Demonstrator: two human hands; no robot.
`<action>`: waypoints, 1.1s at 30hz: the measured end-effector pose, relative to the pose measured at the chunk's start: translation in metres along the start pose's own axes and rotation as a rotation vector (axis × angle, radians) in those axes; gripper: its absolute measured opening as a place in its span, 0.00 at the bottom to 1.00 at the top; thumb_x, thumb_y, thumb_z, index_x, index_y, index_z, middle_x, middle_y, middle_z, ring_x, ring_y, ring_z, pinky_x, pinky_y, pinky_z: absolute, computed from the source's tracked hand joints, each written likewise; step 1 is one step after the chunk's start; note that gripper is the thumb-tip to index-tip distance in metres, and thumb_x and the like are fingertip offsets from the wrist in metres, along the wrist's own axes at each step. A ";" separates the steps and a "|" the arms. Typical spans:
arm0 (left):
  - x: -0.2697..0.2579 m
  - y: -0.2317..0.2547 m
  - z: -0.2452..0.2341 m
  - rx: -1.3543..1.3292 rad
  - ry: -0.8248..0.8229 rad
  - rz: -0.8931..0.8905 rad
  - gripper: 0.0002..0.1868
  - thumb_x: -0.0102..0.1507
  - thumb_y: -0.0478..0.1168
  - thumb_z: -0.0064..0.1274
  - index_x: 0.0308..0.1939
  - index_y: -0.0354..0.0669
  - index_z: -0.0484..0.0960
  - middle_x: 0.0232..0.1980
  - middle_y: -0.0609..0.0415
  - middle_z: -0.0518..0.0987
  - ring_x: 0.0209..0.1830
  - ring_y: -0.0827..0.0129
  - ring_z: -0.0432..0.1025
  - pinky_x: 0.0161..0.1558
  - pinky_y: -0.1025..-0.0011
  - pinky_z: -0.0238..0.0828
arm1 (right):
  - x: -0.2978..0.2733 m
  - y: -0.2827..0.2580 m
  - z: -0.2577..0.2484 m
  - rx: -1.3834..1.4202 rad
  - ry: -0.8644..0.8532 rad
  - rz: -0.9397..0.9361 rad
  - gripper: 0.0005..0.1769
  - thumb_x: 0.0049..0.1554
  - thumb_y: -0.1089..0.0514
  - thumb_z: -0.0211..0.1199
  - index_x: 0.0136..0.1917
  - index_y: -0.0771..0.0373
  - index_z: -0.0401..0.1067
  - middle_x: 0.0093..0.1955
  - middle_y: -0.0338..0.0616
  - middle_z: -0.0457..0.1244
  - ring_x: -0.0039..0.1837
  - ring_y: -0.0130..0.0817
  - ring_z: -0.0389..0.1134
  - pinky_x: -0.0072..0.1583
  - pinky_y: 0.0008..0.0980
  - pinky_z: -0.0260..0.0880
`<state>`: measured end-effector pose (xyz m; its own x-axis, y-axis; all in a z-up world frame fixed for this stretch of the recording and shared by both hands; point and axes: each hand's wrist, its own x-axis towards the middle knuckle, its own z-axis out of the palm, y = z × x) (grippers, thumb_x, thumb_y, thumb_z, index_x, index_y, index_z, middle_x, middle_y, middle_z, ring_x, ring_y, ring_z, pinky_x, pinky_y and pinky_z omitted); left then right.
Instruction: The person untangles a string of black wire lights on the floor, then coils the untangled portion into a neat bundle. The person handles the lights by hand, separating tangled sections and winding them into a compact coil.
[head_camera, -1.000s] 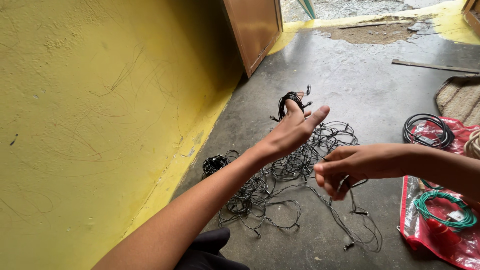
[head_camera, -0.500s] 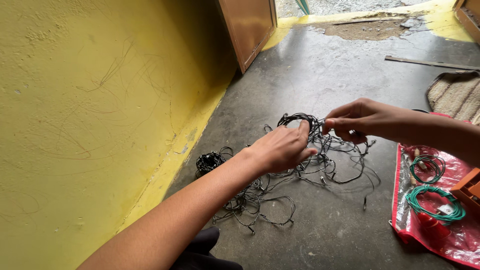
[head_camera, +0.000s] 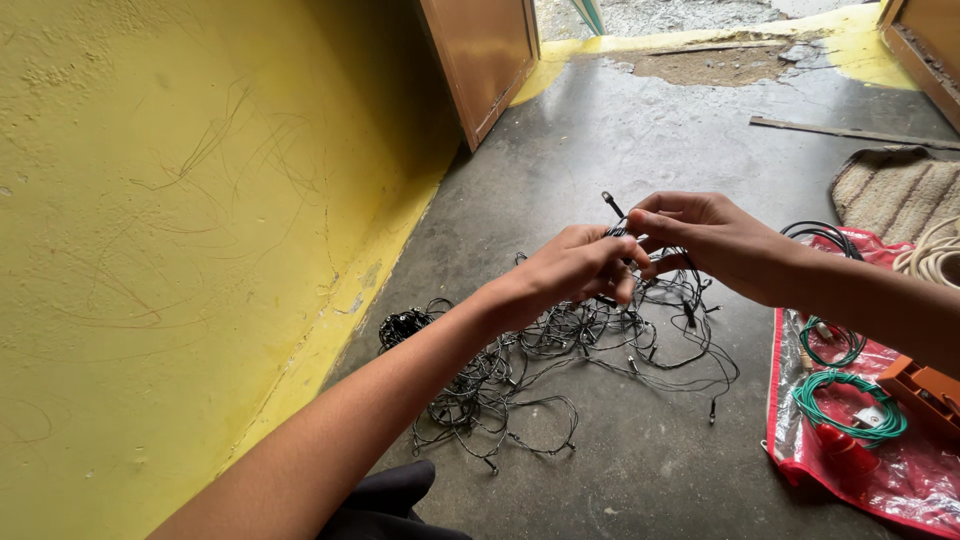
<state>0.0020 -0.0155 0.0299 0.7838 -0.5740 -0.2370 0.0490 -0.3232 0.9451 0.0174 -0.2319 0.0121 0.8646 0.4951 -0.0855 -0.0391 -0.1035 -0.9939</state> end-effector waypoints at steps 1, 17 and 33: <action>-0.001 0.002 0.000 -0.004 0.005 0.007 0.21 0.71 0.50 0.35 0.48 0.38 0.79 0.23 0.59 0.76 0.15 0.76 0.57 0.24 0.69 0.55 | 0.000 -0.001 -0.001 -0.022 -0.005 -0.011 0.23 0.63 0.45 0.53 0.57 0.67 0.74 0.48 0.42 0.68 0.51 0.28 0.71 0.55 0.33 0.75; -0.013 0.015 -0.003 -0.292 -0.113 0.060 0.21 0.72 0.55 0.38 0.41 0.42 0.77 0.19 0.68 0.54 0.17 0.76 0.47 0.28 0.72 0.55 | -0.014 -0.008 -0.005 -0.346 -0.655 0.528 0.47 0.47 0.43 0.72 0.77 0.45 0.62 0.59 0.34 0.70 0.43 0.24 0.71 0.36 0.22 0.64; -0.014 0.016 -0.014 -0.261 -0.391 -0.258 0.48 0.68 0.77 0.19 0.36 0.38 0.80 0.16 0.70 0.51 0.14 0.79 0.40 0.21 0.77 0.47 | 0.011 -0.027 -0.034 -0.514 -0.538 0.354 0.18 0.56 0.47 0.65 0.46 0.66 0.79 0.37 0.44 0.70 0.40 0.30 0.73 0.42 0.30 0.77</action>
<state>0.0005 -0.0024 0.0517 0.4397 -0.7540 -0.4879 0.4010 -0.3212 0.8579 0.0448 -0.2526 0.0401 0.4807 0.6912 -0.5395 0.0824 -0.6482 -0.7570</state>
